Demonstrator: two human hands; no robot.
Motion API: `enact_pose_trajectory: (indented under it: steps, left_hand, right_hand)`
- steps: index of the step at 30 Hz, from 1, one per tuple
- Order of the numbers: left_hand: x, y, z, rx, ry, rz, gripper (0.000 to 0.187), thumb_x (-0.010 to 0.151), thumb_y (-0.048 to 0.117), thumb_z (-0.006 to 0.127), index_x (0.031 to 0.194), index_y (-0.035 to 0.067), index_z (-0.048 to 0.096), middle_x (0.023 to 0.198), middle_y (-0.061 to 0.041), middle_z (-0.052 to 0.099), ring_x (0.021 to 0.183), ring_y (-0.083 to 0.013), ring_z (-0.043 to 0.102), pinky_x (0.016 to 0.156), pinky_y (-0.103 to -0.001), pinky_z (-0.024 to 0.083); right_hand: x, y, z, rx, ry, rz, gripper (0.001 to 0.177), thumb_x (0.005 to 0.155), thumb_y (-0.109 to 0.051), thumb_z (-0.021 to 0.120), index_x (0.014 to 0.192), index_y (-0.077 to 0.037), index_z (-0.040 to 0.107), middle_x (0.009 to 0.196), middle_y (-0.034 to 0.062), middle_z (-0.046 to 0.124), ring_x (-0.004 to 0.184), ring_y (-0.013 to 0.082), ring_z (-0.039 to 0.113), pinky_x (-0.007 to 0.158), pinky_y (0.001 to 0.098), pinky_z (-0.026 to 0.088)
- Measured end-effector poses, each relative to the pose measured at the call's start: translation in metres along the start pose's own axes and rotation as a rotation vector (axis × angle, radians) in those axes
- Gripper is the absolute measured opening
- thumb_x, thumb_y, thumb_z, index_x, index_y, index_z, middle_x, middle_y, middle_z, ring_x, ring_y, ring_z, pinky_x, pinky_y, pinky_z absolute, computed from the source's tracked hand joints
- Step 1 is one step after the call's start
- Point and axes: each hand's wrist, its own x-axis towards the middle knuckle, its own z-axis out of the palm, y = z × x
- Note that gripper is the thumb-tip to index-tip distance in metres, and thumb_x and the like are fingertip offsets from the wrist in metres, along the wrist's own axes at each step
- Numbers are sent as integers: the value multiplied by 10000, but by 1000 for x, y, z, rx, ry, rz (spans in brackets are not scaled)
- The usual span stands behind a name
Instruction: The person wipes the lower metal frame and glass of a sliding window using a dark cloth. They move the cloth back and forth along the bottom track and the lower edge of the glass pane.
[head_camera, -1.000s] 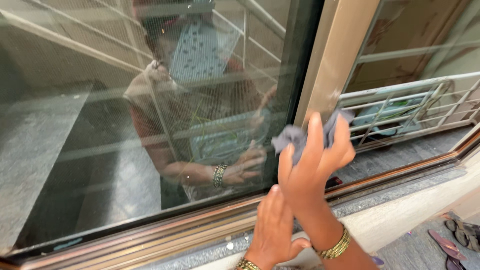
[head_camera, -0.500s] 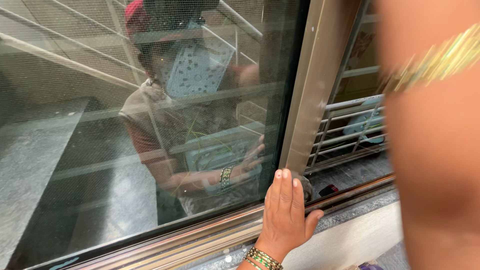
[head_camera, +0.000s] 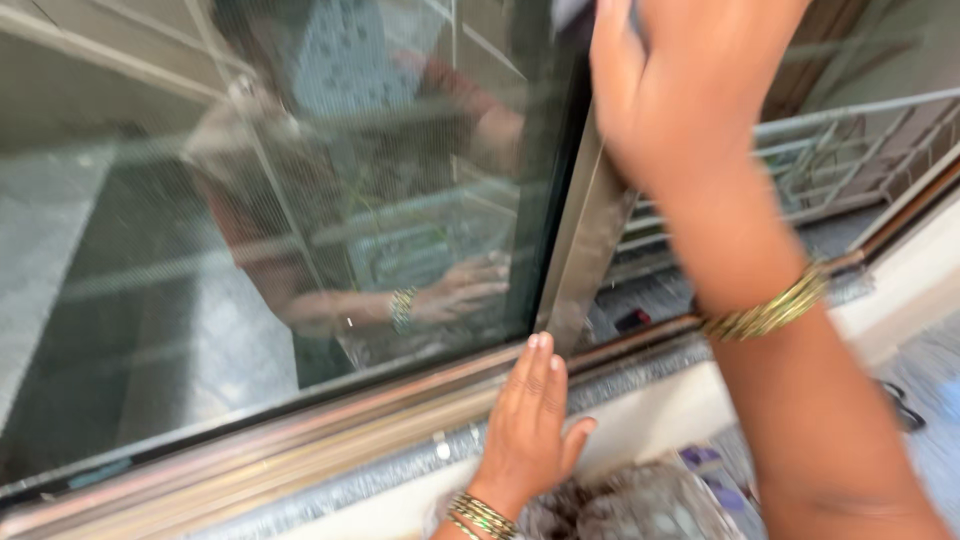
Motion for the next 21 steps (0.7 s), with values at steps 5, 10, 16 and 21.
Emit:
enact_pose_trajectory:
  steps: [5,10,16,21]
  left_hand:
    - [-39,4,-20,61,-71,-113,760,914,201,728,1533,-44,361,1586,-283,419,1485,-438,425,1204,-537,359]
    - [-80,0,-51,216,-53,-210,616,918,151,682,1473,-12,469,1540,-234,477,1431,-406,467,1159,-534,382]
    - [-118,-18,-77,422,-68,-233,467,976,191,674,1409,38,591,1519,-166,520,1403,-344,499,1140,-485,390]
    - [-142,-40,-83,665,-39,-188,392,1007,252,662,1376,119,650,1471,-90,595,1387,-265,513,1147,-436,323]
  right_hand:
    - [-107,-28,8,221,110,-197,415,1095,-188,636,1449,22,586,1555,263,472,1448,550,333,1226,636,265]
    - [-239,-41,44,265,-22,-255,428,1015,-203,669,1416,-73,596,1548,224,454,1436,518,294,1173,663,243]
    - [-372,-32,55,518,-26,79,336,930,-148,815,1145,-132,557,1476,189,397,1363,430,391,1146,573,350]
    - [-402,-50,65,308,-49,217,226,972,-136,761,1110,-60,599,1338,200,388,1293,395,370,1127,569,351]
